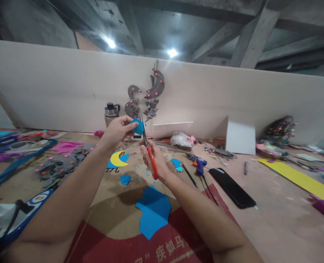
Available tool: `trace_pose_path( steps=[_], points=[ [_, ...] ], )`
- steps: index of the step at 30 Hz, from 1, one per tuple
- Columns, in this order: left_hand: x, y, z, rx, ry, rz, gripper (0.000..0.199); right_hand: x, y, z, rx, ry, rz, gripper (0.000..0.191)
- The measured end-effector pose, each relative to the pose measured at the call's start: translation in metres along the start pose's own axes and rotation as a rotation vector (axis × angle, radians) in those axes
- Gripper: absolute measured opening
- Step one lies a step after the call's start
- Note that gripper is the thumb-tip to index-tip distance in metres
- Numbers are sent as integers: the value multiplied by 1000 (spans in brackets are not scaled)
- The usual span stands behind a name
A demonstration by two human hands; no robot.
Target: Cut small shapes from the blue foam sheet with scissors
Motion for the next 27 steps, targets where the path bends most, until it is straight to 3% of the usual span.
trace_pose_path(
  steps=[4,18,27],
  points=[
    [-2,-1,1,19,-50,8,28,-1,0,0,-18,11,7,39],
    [3,-1,7,3,98,47,27,-2,2,-13,8,-133,-34,35],
    [12,-1,11,-37,194,90,39,0,3,-9,43,-148,-69,39]
  ],
)
Point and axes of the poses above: each hand's wrist, its own y-axis away from the middle knuckle, its own x-axis out of the palm, z = x × y, the point moved 2 cm from there along -y, towards the middle knuckle, and after that the axes turned 13 degrees about z, right-handed, at the moved point
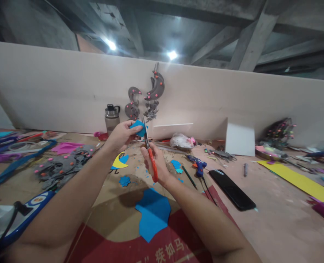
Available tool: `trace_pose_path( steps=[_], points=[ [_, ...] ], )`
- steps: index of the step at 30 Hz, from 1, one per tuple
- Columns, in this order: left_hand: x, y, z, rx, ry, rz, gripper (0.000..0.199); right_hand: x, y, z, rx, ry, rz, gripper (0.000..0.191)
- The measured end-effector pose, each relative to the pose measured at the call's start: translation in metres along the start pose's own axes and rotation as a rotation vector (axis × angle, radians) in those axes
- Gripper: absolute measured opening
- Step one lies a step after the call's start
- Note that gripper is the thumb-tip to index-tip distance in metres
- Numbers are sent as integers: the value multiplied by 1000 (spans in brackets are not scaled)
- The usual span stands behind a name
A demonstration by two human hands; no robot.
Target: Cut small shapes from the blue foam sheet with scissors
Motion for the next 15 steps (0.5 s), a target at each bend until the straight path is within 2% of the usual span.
trace_pose_path(
  steps=[9,15],
  points=[
    [2,-1,0,-23,49,13,41,5,1,3,35,-32,-6,40],
    [0,-1,0,-23,55,5,36,3,2,1,-3,0,0,35]
  ],
)
Point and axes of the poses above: each hand's wrist, its own y-axis away from the middle knuckle, its own x-axis out of the palm, z = x × y, the point moved 2 cm from there along -y, towards the middle knuckle, and after that the axes turned 13 degrees about z, right-handed, at the moved point
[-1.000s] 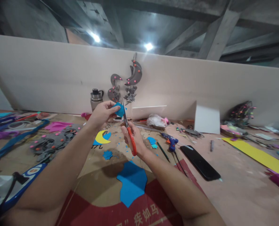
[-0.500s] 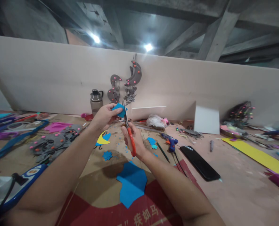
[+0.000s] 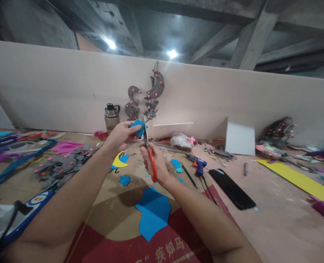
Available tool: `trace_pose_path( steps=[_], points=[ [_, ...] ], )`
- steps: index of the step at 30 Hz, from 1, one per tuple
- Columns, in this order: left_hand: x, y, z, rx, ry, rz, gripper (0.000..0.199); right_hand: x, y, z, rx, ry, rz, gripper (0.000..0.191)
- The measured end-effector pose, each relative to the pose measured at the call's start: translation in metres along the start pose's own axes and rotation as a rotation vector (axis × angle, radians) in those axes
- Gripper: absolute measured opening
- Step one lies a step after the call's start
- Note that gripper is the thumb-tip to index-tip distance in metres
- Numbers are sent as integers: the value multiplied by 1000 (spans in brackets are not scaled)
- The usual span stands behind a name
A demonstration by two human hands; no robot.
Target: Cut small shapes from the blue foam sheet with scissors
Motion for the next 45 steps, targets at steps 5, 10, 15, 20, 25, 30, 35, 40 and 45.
trace_pose_path(
  steps=[5,10,15,20,25,30,35,40,45],
  points=[
    [-2,0,0,-6,-3,-13,34,1,0,-1,26,-13,-12,37],
    [-4,-1,1,-12,13,-24,34,3,1,1,37,1,-27,39],
    [-6,-2,2,-10,23,-24,33,1,1,0,30,-3,-16,38],
    [-6,-1,0,-31,8,-25,35,0,1,-1,-2,51,-9,37],
    [-7,0,-1,-23,16,-83,33,0,1,-2,8,50,-1,38],
    [-7,0,-2,3,18,-94,32,0,1,-3,5,77,-10,37],
    [-8,-1,-1,8,-12,-76,31,0,0,0,7,96,6,38],
    [-6,-2,3,-8,-22,-25,29,-1,-4,2,-5,107,-3,41],
    [-6,-3,3,-23,-36,-13,33,-2,-4,0,7,69,-3,42]
  ],
)
Point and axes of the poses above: each hand's wrist, its own y-axis away from the middle knuckle, its own x-axis out of the palm, z = x × y, the point moved 2 cm from there along -y, towards the middle knuckle, and after that the axes turned 13 degrees about z, right-handed, at the moved point
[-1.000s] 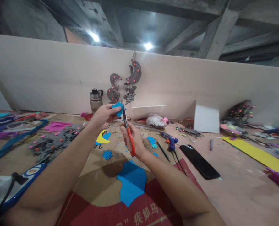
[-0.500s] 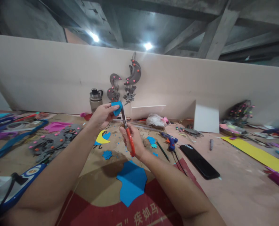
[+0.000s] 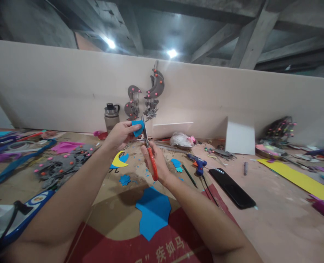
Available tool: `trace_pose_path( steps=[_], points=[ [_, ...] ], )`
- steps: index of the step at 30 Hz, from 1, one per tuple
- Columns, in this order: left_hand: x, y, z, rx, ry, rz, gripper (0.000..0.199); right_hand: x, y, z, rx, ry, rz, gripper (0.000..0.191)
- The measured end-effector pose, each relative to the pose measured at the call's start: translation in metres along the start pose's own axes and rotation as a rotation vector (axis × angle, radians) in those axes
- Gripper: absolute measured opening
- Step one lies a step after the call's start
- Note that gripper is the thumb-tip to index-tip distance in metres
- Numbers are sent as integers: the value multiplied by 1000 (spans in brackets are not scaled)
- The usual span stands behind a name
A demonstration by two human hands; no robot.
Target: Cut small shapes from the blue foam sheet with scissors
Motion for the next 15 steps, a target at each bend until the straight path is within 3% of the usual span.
trace_pose_path(
  steps=[15],
  points=[
    [-3,-1,1,-7,4,9,36,3,4,3,2,-85,12,41]
  ],
)
Point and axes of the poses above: each hand's wrist, its own y-axis away from the middle knuckle, its own x-axis out of the palm, z = x × y, the point moved 2 cm from there along -y, towards the middle knuckle, and after that the axes turned 13 degrees about z, right-handed, at the moved point
